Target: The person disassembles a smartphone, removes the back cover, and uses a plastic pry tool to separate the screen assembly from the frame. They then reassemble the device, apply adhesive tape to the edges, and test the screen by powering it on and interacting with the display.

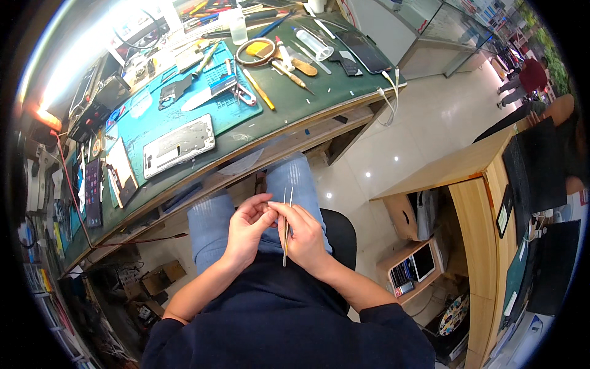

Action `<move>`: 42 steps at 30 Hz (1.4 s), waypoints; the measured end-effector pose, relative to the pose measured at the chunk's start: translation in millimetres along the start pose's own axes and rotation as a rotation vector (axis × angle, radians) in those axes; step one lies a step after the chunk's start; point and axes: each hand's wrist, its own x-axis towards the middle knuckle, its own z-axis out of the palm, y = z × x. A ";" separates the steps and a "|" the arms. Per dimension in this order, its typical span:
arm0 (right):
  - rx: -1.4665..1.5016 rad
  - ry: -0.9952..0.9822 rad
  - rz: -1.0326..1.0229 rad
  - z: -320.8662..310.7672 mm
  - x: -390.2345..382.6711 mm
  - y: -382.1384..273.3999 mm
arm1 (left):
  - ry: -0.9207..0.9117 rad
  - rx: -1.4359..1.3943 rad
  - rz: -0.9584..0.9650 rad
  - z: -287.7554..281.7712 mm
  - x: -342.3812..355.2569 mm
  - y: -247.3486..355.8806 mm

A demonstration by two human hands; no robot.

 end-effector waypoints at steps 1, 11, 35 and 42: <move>0.033 -0.011 0.052 0.1 -5.2 4.9 | 0.000 0.050 0.043 0.5 0.3 -6.0; 0.696 0.034 0.562 -8.8 -16.6 50.9 | -0.113 0.578 0.159 8.3 24.0 -23.0; 0.390 -0.071 0.530 4.8 -13.5 71.5 | -0.089 0.926 0.503 -13.8 49.8 -39.2; 0.406 -0.017 0.543 1.9 4.2 69.4 | 0.004 0.598 0.218 -13.4 58.4 -34.3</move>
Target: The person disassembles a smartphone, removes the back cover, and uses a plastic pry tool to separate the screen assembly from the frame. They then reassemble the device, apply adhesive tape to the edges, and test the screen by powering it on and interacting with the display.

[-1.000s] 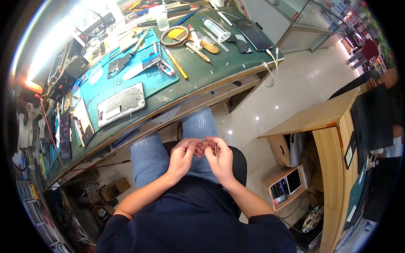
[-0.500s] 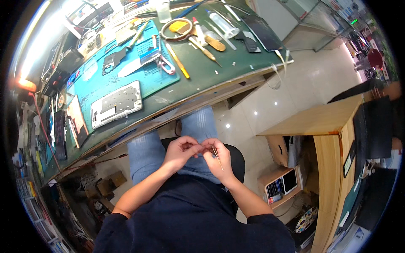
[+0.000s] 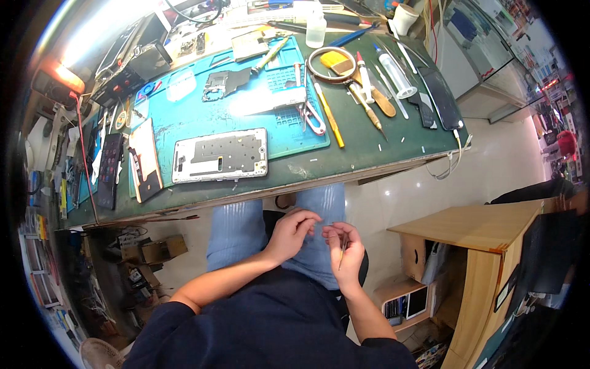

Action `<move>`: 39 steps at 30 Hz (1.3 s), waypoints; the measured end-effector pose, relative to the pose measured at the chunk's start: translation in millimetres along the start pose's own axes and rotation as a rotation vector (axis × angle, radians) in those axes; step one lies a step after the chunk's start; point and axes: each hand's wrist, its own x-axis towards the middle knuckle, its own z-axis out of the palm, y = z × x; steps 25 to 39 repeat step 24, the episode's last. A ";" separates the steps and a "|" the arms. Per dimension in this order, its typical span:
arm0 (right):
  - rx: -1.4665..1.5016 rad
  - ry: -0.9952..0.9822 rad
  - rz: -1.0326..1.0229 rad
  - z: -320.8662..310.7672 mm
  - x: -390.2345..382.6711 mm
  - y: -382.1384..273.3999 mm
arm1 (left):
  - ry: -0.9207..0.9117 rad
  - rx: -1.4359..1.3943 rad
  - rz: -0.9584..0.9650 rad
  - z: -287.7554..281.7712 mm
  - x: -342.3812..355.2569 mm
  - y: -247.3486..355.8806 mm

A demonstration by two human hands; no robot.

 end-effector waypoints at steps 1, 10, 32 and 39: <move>0.009 0.026 -0.022 -2.5 1.2 -1.4 | -0.021 -0.020 -0.059 -1.0 0.4 -10.6; -0.262 -0.015 -0.246 -2.9 6.5 4.1 | -0.305 -0.507 -0.520 -1.6 -0.2 -12.7; -0.330 -0.089 -0.261 -18.0 2.9 -3.4 | -0.334 -0.308 -0.485 10.5 4.5 -10.3; -0.330 -0.089 -0.261 -18.0 2.9 -3.4 | -0.334 -0.308 -0.485 10.5 4.5 -10.3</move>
